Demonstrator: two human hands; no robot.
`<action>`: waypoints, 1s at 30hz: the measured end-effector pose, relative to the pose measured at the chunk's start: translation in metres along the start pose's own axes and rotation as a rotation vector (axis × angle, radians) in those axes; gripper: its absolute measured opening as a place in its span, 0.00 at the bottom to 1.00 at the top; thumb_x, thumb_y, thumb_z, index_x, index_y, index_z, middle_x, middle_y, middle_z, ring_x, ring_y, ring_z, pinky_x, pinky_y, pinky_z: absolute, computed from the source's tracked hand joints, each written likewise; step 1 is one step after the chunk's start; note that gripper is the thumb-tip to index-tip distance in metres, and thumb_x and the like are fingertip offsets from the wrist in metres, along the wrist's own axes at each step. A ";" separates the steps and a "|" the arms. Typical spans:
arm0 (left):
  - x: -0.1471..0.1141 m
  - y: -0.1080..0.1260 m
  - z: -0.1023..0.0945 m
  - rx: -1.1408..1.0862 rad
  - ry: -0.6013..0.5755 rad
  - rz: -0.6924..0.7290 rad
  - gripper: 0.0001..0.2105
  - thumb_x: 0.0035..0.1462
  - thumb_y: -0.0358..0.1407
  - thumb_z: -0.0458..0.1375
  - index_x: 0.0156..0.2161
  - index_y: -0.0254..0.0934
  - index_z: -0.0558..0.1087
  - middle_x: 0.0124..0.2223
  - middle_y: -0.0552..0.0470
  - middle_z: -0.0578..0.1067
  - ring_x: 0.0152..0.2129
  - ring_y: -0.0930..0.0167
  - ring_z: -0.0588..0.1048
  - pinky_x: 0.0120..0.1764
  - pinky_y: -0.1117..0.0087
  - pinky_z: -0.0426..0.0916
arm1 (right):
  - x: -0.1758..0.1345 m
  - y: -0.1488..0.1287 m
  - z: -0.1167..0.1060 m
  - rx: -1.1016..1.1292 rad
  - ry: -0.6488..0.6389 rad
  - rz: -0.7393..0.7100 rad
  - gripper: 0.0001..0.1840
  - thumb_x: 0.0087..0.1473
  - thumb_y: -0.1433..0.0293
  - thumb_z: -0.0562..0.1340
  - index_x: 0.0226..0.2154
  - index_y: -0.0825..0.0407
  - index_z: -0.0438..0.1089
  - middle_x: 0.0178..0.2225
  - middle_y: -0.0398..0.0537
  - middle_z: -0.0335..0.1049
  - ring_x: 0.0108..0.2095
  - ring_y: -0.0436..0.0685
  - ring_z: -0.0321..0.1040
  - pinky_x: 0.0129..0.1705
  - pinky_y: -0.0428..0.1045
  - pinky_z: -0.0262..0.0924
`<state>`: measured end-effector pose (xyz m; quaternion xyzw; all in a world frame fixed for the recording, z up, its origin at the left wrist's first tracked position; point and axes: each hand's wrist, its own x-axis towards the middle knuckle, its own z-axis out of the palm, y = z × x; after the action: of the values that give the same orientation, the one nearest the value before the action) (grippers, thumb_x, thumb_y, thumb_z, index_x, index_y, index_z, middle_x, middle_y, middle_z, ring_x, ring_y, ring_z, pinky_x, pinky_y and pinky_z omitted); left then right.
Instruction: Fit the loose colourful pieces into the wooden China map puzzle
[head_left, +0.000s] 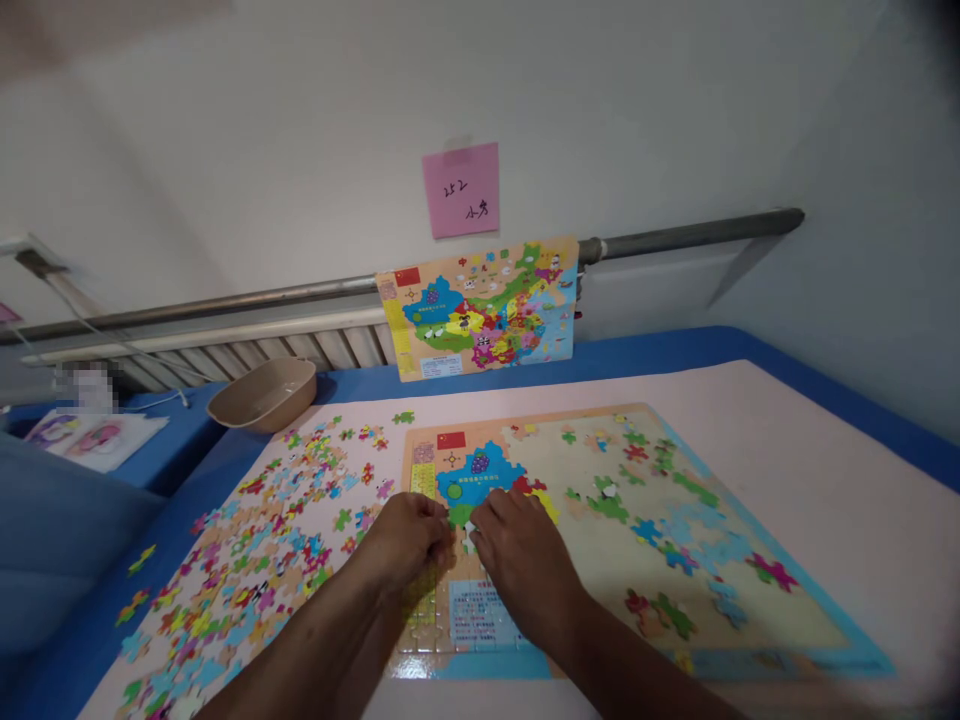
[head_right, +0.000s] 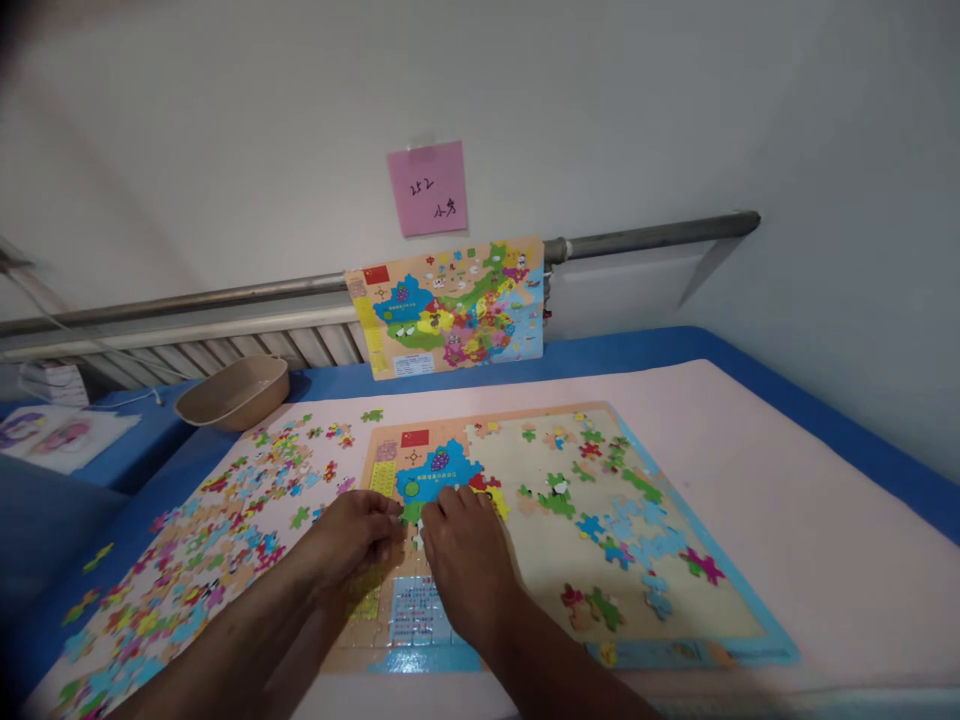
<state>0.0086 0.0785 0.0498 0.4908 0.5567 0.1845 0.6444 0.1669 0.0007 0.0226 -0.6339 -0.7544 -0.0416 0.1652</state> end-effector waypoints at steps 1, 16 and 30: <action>0.001 0.000 0.001 0.055 0.020 0.014 0.09 0.43 0.29 0.66 0.25 0.37 0.69 0.14 0.59 0.67 0.11 0.76 0.62 0.19 0.75 0.49 | 0.000 0.000 0.000 0.004 -0.004 0.003 0.08 0.65 0.75 0.68 0.35 0.49 0.71 0.37 0.47 0.70 0.40 0.61 0.64 0.43 0.56 0.53; 0.011 0.005 -0.003 0.908 0.180 0.280 0.06 0.50 0.26 0.58 0.29 0.39 0.76 0.31 0.50 0.80 0.31 0.66 0.75 0.33 0.70 0.56 | 0.000 -0.001 -0.001 -0.002 0.005 -0.005 0.07 0.64 0.76 0.69 0.35 0.50 0.73 0.37 0.47 0.71 0.39 0.61 0.64 0.42 0.56 0.51; -0.005 0.007 -0.003 1.338 0.164 0.417 0.07 0.62 0.34 0.55 0.38 0.39 0.77 0.36 0.39 0.82 0.35 0.55 0.81 0.36 0.64 0.60 | 0.001 0.001 0.006 0.006 -0.056 0.030 0.05 0.67 0.74 0.66 0.37 0.49 0.73 0.39 0.48 0.71 0.42 0.63 0.65 0.45 0.58 0.52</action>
<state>0.0063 0.0790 0.0588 0.8626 0.4918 -0.0416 0.1115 0.1670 0.0033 0.0166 -0.6457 -0.7492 -0.0192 0.1464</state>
